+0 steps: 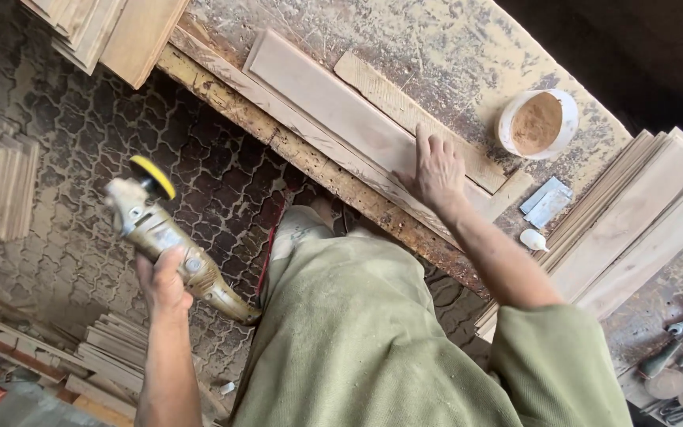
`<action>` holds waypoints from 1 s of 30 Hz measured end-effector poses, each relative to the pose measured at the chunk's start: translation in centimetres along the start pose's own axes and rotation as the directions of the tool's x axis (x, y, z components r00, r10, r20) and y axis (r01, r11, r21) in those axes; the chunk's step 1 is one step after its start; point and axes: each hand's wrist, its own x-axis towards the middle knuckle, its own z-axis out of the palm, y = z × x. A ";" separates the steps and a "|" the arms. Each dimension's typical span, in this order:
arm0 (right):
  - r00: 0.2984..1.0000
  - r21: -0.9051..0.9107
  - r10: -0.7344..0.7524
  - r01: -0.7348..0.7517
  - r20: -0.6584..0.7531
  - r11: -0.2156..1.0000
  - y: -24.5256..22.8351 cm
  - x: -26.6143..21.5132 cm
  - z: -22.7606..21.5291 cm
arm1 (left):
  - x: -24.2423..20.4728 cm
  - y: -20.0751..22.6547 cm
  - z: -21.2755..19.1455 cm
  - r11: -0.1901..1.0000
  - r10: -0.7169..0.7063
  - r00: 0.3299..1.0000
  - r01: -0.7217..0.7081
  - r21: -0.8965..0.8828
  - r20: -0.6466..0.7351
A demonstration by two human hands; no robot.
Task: Sanding wooden planks using a power sander and filling gaps with wood glue.
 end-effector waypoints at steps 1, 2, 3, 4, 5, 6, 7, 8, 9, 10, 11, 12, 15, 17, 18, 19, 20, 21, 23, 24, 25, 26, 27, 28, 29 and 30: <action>0.996 0.030 -0.011 0.014 -0.094 0.999 -0.7 -0.6 0.0 | -0.4 3.2 2.8 0.996 -0.015 1.000 0.015 0.086 0.000; 0.996 0.025 -0.009 0.011 -0.088 1.000 -0.8 -1.1 1.7 | 0.2 4.1 4.2 0.996 -0.022 1.000 0.022 0.086 0.003; 0.990 0.058 0.023 -0.015 -0.138 0.998 -1.1 -1.9 3.5 | 1.0 5.1 5.5 0.986 -0.023 0.997 0.011 0.167 0.069; 0.981 0.092 0.055 -0.039 -0.186 0.995 -1.4 -2.7 5.3 | 1.6 6.1 6.8 0.969 -0.028 0.991 -0.006 0.246 0.134; 0.981 0.092 0.062 -0.046 -0.186 0.995 -1.9 -3.1 4.8 | 3.0 5.7 7.9 0.969 -0.028 0.990 -0.008 0.248 0.141; 0.978 0.123 0.094 -0.072 -0.184 0.990 -2.5 -3.6 4.3 | 4.3 5.3 9.1 0.927 -0.021 0.980 -0.054 0.371 0.196; 0.975 0.153 0.123 -0.095 -0.183 0.984 -3.0 -3.9 3.6 | 5.6 5.0 10.2 0.870 -0.020 0.968 -0.106 0.482 0.249; 0.975 0.153 0.126 -0.098 -0.185 0.983 -3.2 -4.3 3.4 | 6.9 5.4 11.4 0.870 -0.019 0.967 -0.109 0.481 0.252; 0.983 0.168 0.130 -0.107 -0.127 0.980 -3.1 -4.8 3.2 | 8.2 5.7 12.9 0.839 0.013 0.946 -0.187 0.511 0.324; 0.989 0.184 0.132 -0.117 -0.069 0.976 -3.0 -5.5 3.0 | 9.2 6.0 14.4 0.803 0.041 0.918 -0.265 0.534 0.394; 0.988 0.183 0.135 -0.120 -0.070 0.976 -3.0 -6.7 3.3 | 10.6 6.1 15.7 0.804 0.042 0.916 -0.268 0.531 0.398; 0.987 0.163 0.121 -0.104 -0.102 0.981 -2.8 -7.9 3.7 | 11.9 6.2 17.1 0.682 0.044 0.899 -0.345 0.645 0.435; 0.980 0.159 0.164 -0.146 -0.111 0.976 -2.5 -12.0 5.0 | 14.6 6.6 20.1 0.464 0.033 0.846 -0.485 0.741 0.533; 0.970 0.178 0.222 -0.202 -0.098 0.963 -1.9 -14.4 6.2 | 15.0 5.7 21.1 0.387 0.032 0.804 -0.558 0.734 0.594; 0.959 0.171 0.226 -0.196 -0.174 0.965 -1.5 -15.2 6.9 | 14.9 4.9 21.2 0.409 0.020 0.828 -0.518 0.751 0.561; 0.939 0.164 0.237 -0.200 -0.248 0.966 -1.1 -16.4 7.6 | 14.7 4.0 21.6 0.428 0.006 0.846 -0.485 0.763 0.534; 0.933 0.172 0.264 -0.226 -0.244 0.959 -1.3 -16.4 7.6 | 13.2 4.2 21.7 0.415 0.001 0.832 -0.505 0.757 0.554; 0.912 0.242 0.253 -0.179 -0.323 0.954 -1.2 -16.6 7.6 | 11.4 4.3 21.9 0.363 -0.065 0.829 -0.499 0.787 0.556; 0.877 0.306 0.261 -0.139 -0.404 0.942 -0.7 -17.0 7.9 | 7.2 4.2 22.6 0.300 -0.129 0.816 -0.510 0.806 0.564; 0.855 0.349 0.259 -0.100 -0.448 0.932 -0.5 -17.1 8.1 | 4.7 4.1 23.1 0.219 -0.121 0.799 -0.558 0.801 0.590; 0.832 0.388 0.247 -0.042 -0.497 0.921 -0.4 -16.8 8.4 | 2.3 4.0 23.2 0.137 -0.107 0.789 -0.591 0.795 0.605; 0.827 0.391 0.250 -0.040 -0.504 0.919 0.0 -17.3 8.3 | 0.3 3.0 23.8 0.133 -0.098 0.789 -0.593 0.794 0.606; 0.812 0.466 0.278 -0.009 -0.513 0.885 0.2 -17.3 8.1 | -1.3 2.2 24.4 0.105 -0.127 0.752 -0.639 0.762 0.647; 0.798 0.536 0.306 0.024 -0.519 0.844 0.3 -17.3 8.0 | -2.8 1.5 25.0 0.078 -0.158 0.712 -0.682 0.727 0.684; 0.793 0.539 0.312 0.025 -0.524 0.842 0.7 -17.6 7.9 | -4.2 0.4 25.6 0.072 -0.152 0.711 -0.685 0.725 0.687; 0.803 0.574 0.314 0.043 -0.507 0.817 0.9 -17.9 7.9 | -5.4 -0.6 26.3 0.056 -0.168 0.666 -0.730 0.682 0.727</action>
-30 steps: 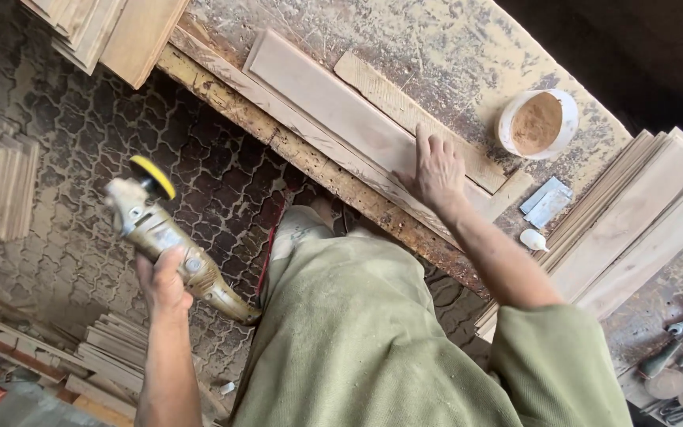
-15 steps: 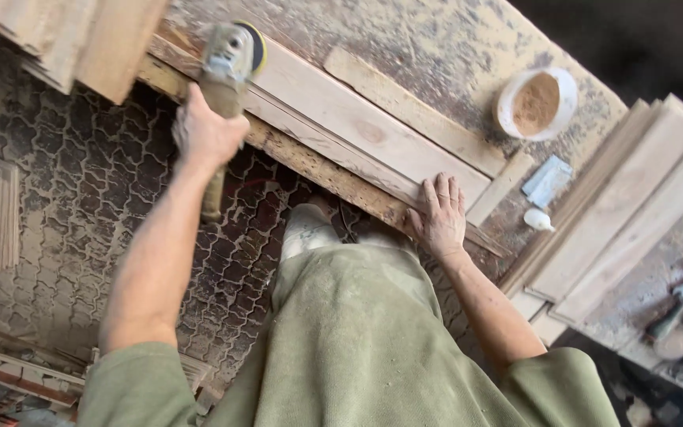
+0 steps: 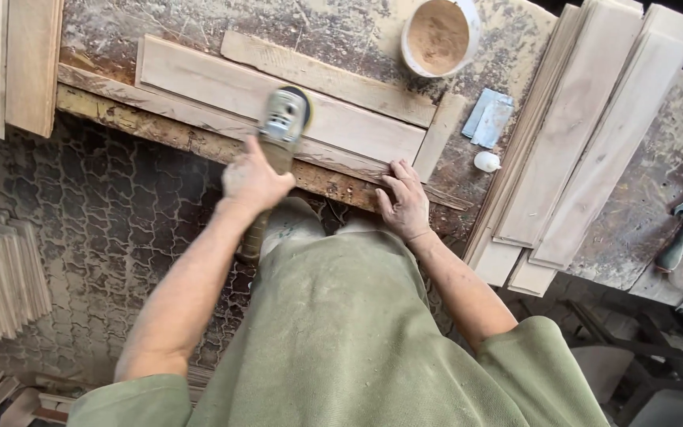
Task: Sanding wooden planks using a power sander and filling gaps with wood glue.
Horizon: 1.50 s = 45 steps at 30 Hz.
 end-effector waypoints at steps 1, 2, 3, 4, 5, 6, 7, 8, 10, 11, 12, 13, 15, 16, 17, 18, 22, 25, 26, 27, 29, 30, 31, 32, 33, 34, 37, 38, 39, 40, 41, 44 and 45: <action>1.000 0.046 0.006 -0.007 0.020 0.999 0.2 0.0 -0.3 | -0.2 1.2 1.2 0.998 0.054 0.998 -0.054 0.022 0.020; 1.000 0.049 0.003 -0.004 0.016 0.999 0.6 -0.3 -0.4 | -1.0 2.6 1.9 0.998 0.053 0.998 -0.053 0.024 0.014; 1.000 0.034 0.002 -0.003 0.029 0.999 0.9 -0.3 -0.4 | -1.5 3.9 2.5 0.993 0.112 0.993 -0.113 0.018 0.035; 0.999 0.019 0.001 -0.002 0.043 1.000 1.1 -0.3 -0.3 | -2.0 5.1 3.1 0.985 0.171 0.984 -0.172 0.010 0.055; 0.999 0.022 -0.003 0.002 0.040 1.000 1.1 -0.2 -0.7 | -1.7 5.1 3.9 0.985 0.169 0.984 -0.170 0.012 0.050; 0.998 -0.027 -0.011 0.013 0.060 1.000 1.1 -0.1 -0.9 | -1.3 4.9 4.8 0.984 0.178 0.982 -0.178 -0.008 0.058; 0.996 -0.078 -0.011 0.018 0.089 0.997 1.0 -0.4 -1.2 | -1.1 4.8 5.9 0.982 0.186 0.980 -0.184 -0.030 0.074; 0.996 -0.076 -0.009 0.016 0.093 0.997 0.9 -0.2 -1.5 | -0.8 4.2 4.0 0.983 0.183 0.980 -0.181 -0.029 0.079; 0.996 -0.124 0.012 -0.001 0.088 0.992 0.7 -0.3 -2.2 | -0.5 3.1 0.6 0.998 0.020 0.999 -0.023 0.053 0.044; 0.995 -0.121 0.020 -0.008 0.094 0.993 0.8 -0.5 -2.1 | 0.0 1.5 -0.5 0.998 0.017 0.998 -0.020 0.057 0.053; 0.997 -0.103 0.026 -0.018 0.074 0.995 1.0 -0.6 -2.0 | 0.6 -0.1 -1.6 0.998 -0.060 0.998 0.059 -0.003 -0.008; 0.998 -0.084 0.031 -0.027 0.053 0.996 1.2 -0.7 -2.0 | 1.3 -1.6 -2.7 0.988 -0.140 0.988 0.136 -0.067 -0.065; 0.997 -0.047 0.059 -0.057 0.049 0.997 1.1 -0.5 -1.9 | 3.0 -4.4 -3.1 0.982 -0.165 0.980 0.153 -0.111 -0.107; 0.996 -0.012 0.081 -0.080 0.040 0.997 1.0 -0.4 -2.0 | 3.8 -5.7 -3.2 0.973 -0.189 0.969 0.164 -0.160 -0.156; 0.995 -0.012 0.092 -0.091 0.047 0.996 1.1 -0.6 -1.9 | 3.3 -4.8 -3.0 0.974 -0.190 0.971 0.167 -0.154 -0.144; 0.995 0.008 0.093 -0.093 0.042 0.996 1.2 -0.8 -2.0 | 2.7 -3.9 -2.9 0.980 -0.167 0.976 0.149 -0.130 -0.138; 0.994 0.126 0.106 -0.105 -0.005 0.986 1.2 -0.5 -2.4 | -0.6 1.7 -0.8 0.996 -0.084 0.994 0.082 -0.037 -0.065; 0.974 0.233 0.205 -0.178 -0.098 0.956 1.0 -0.8 -2.3 | -2.5 5.8 0.6 0.996 0.081 0.996 -0.082 0.028 0.036; 0.970 0.216 0.213 -0.185 -0.113 0.959 1.4 -1.3 -2.7 | -2.8 7.2 1.8 0.994 0.106 0.994 -0.107 0.027 0.039; 0.961 0.209 0.229 -0.195 -0.156 0.958 1.5 -1.6 -2.7 | -3.2 8.2 2.8 0.985 0.143 0.987 -0.149 0.084 0.076; 0.948 0.195 0.243 -0.204 -0.204 0.959 1.6 -2.4 -2.7 | -3.5 10.2 4.8 0.970 0.184 0.976 -0.199 0.137 0.112; 0.937 0.184 0.266 -0.227 -0.228 0.956 1.6 -2.8 -2.8 | -3.4 11.4 5.7 0.958 0.217 0.956 -0.248 0.143 0.199; 0.928 0.179 0.281 -0.242 -0.243 0.954 1.6 -2.8 -2.8 | -3.2 12.4 6.6 0.948 0.237 0.930 -0.284 0.141 0.280; 0.932 0.178 0.271 -0.232 -0.239 0.956 1.2 -2.9 -3.4 | -3.1 13.4 6.9 0.951 0.234 0.933 -0.278 0.135 0.274; 0.921 0.163 0.308 -0.275 -0.237 0.948 0.8 -2.8 -3.7 | -3.0 13.9 7.1 0.931 0.280 0.915 -0.333 0.151 0.292; 0.909 0.147 0.344 -0.316 -0.236 0.937 0.3 -2.6 -3.9 | -2.7 14.4 7.3 0.907 0.324 0.894 -0.387 0.167 0.311; 0.892 0.066 0.380 -0.376 -0.244 0.924 2.4 -2.7 -2.9 | -1.0 11.8 8.5 0.911 0.331 0.897 -0.385 0.149 0.293; 0.893 0.060 0.384 -0.381 -0.236 0.923 2.5 -2.0 -2.6 | -0.4 10.3 7.0 0.912 0.330 0.895 -0.384 0.142 0.301; 0.877 0.095 0.422 -0.412 -0.229 0.906 2.7 -1.4 -2.4 | 0.2 8.8 5.6 0.942 0.275 0.922 -0.315 0.116 0.271; 0.860 0.129 0.460 -0.442 -0.222 0.888 2.9 -0.7 -2.2 | 0.9 7.4 4.2 0.966 0.217 0.946 -0.244 0.088 0.243; 0.859 0.125 0.464 -0.447 -0.216 0.886 2.9 0.1 -1.9 | 1.1 5.0 1.8 0.966 0.216 0.944 -0.244 0.085 0.251; 0.830 0.144 0.536 -0.518 -0.154 0.843 2.6 2.1 -1.1 | 2.3 -1.6 -4.9 0.998 0.009 0.993 -0.016 0.060 0.121; 0.773 0.117 0.617 -0.606 -0.146 0.787 2.6 2.7 -0.7 | 2.8 -3.6 -6.8 0.999 -0.047 0.997 0.046 0.018 0.061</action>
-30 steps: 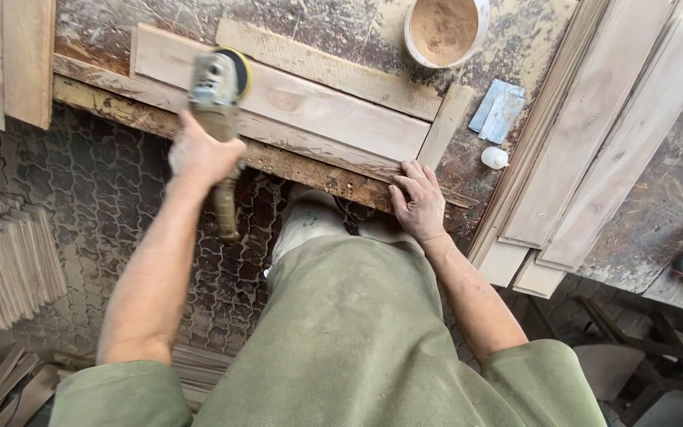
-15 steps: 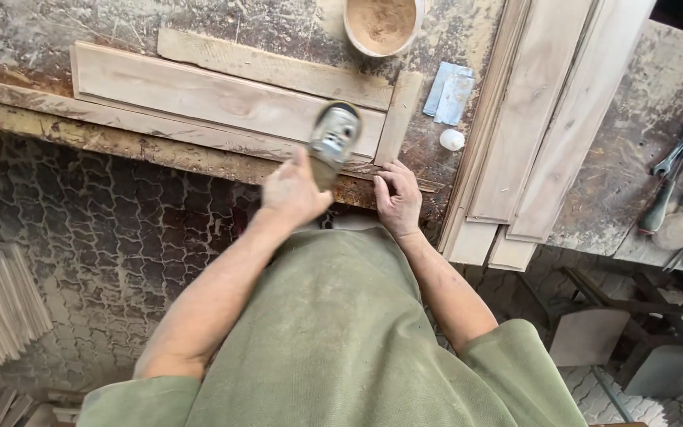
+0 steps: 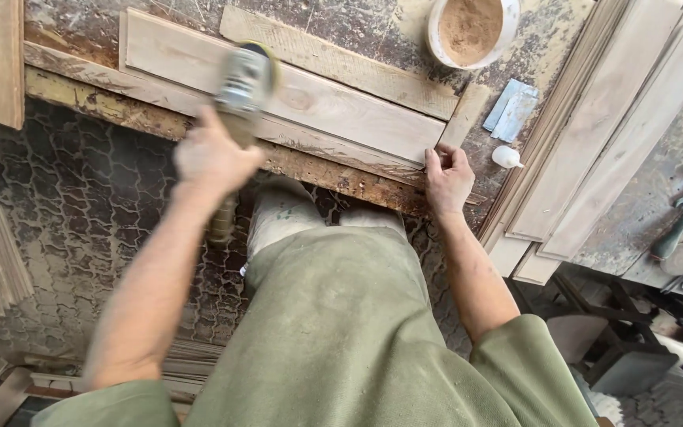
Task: Sanding wooden planks using a power sander and filling gaps with wood glue.
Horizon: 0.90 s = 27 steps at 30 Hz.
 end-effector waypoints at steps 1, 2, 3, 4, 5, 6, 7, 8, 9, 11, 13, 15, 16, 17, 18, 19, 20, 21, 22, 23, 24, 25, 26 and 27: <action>0.995 -0.043 0.099 -0.099 -0.008 0.994 -0.3 0.3 0.5 | 0.5 -2.0 -1.8 0.997 -0.060 0.997 0.057 -0.049 -0.057; 0.995 -0.054 0.100 -0.101 -0.005 0.993 -0.9 0.6 0.3 | 2.1 -4.3 -2.4 0.997 -0.060 0.997 0.057 -0.054 -0.046; 0.994 -0.132 0.099 -0.092 0.048 0.987 -1.6 0.9 0.2 | 3.8 -6.6 -2.9 0.986 -0.118 0.992 0.112 -0.125 -0.037; 0.990 -0.203 0.100 -0.077 0.104 0.976 -2.2 1.2 0.2 | 5.2 -9.0 -3.4 0.966 -0.179 0.983 0.171 -0.193 -0.027; 0.989 -0.209 0.100 -0.075 0.110 0.975 -2.4 1.3 0.1 | 5.9 -10.7 -3.0 0.965 -0.184 0.983 0.177 -0.196 -0.020; 0.989 -0.171 0.096 -0.076 0.112 0.982 -2.5 1.3 0.0 | 6.6 -12.3 -2.8 0.961 -0.165 0.982 0.139 -0.241 -0.092; 0.989 -0.132 0.092 -0.077 0.114 0.988 -2.5 1.4 -0.3 | 7.3 -13.7 -2.5 0.954 -0.149 0.975 0.098 -0.283 -0.165; 0.989 -0.131 0.093 -0.077 0.116 0.988 -2.4 1.5 -0.4 | 6.5 -12.6 -2.5 0.954 -0.152 0.975 0.101 -0.282 -0.165; 0.992 -0.122 0.061 -0.048 0.108 0.991 -2.3 1.5 -0.6 | 5.6 -11.5 -2.4 0.954 -0.181 0.979 0.151 -0.258 -0.097; 0.995 -0.102 0.027 -0.016 0.101 0.995 -2.4 1.6 -0.7 | 3.1 -8.1 -2.3 0.953 -0.216 0.976 0.202 -0.227 -0.040; 0.990 -0.067 0.052 -0.044 0.131 0.997 -2.7 1.7 -0.9 | -0.2 -3.4 -2.0 0.978 -0.159 0.984 0.168 -0.124 0.081; 0.961 -0.067 0.184 -0.174 0.207 0.982 -5.3 -0.1 -1.0 | -2.3 -0.8 1.5 0.995 -0.073 0.995 0.078 -0.065 0.067; 0.906 -0.084 0.307 -0.295 0.290 0.952 -6.7 -0.7 -0.9 | -3.3 0.5 3.1 1.000 0.006 0.998 -0.005 -0.010 0.064; 0.911 -0.068 0.292 -0.284 0.291 0.956 -8.9 -1.3 -1.1 | -4.2 0.9 4.7 1.000 0.003 0.999 -0.003 -0.009 0.044; 0.777 -0.141 0.314 -0.285 0.546 0.948 -11.1 -2.3 -1.3 | -5.0 1.2 6.3 0.986 0.027 1.000 -0.028 -0.163 -0.009; 0.575 -0.209 0.323 -0.257 0.752 0.944 -13.1 -3.2 -1.5 | -5.7 1.5 8.0 0.948 0.045 0.997 -0.063 -0.312 -0.064; 0.581 -0.201 0.319 -0.260 0.749 0.945 -14.1 -4.0 -0.6 | -6.5 1.7 7.7 0.949 0.051 0.996 -0.071 -0.306 -0.070; 0.393 -0.154 0.191 -0.125 0.899 0.980 -15.1 -4.8 0.3 | -7.3 1.8 7.4 0.920 0.040 0.991 -0.086 -0.383 -0.126; 0.155 -0.073 0.072 0.003 0.985 0.997 -16.1 -5.7 1.2 | -8.4 1.7 7.3 0.882 0.015 0.984 -0.097 -0.462 -0.176; 0.153 -0.070 0.069 0.006 0.986 0.997 -17.2 -6.9 2.1 | -9.2 1.6 6.1 0.882 0.012 0.984 -0.095 -0.462 -0.180; 0.052 0.122 -0.118 -0.080 0.992 0.989 -18.3 -8.0 3.0 | -10.2 1.4 4.9 0.775 -0.016 0.961 -0.161 -0.610 -0.275; -0.034 0.297 -0.308 -0.184 0.951 0.937 -19.6 -9.2 4.0 | -11.1 1.2 3.6 0.643 -0.062 0.930 -0.240 -0.728 -0.361; -0.043 0.302 -0.314 -0.176 0.948 0.937 -20.3 -9.7 4.2 | -12.2 1.0 2.0 0.643 -0.073 0.926 -0.240 -0.728 -0.369; -0.126 0.260 -0.261 -0.027 0.957 0.965 -21.2 -10.3 4.5 | -13.2 0.7 0.3 0.563 -0.145 0.888 -0.288 -0.775 -0.436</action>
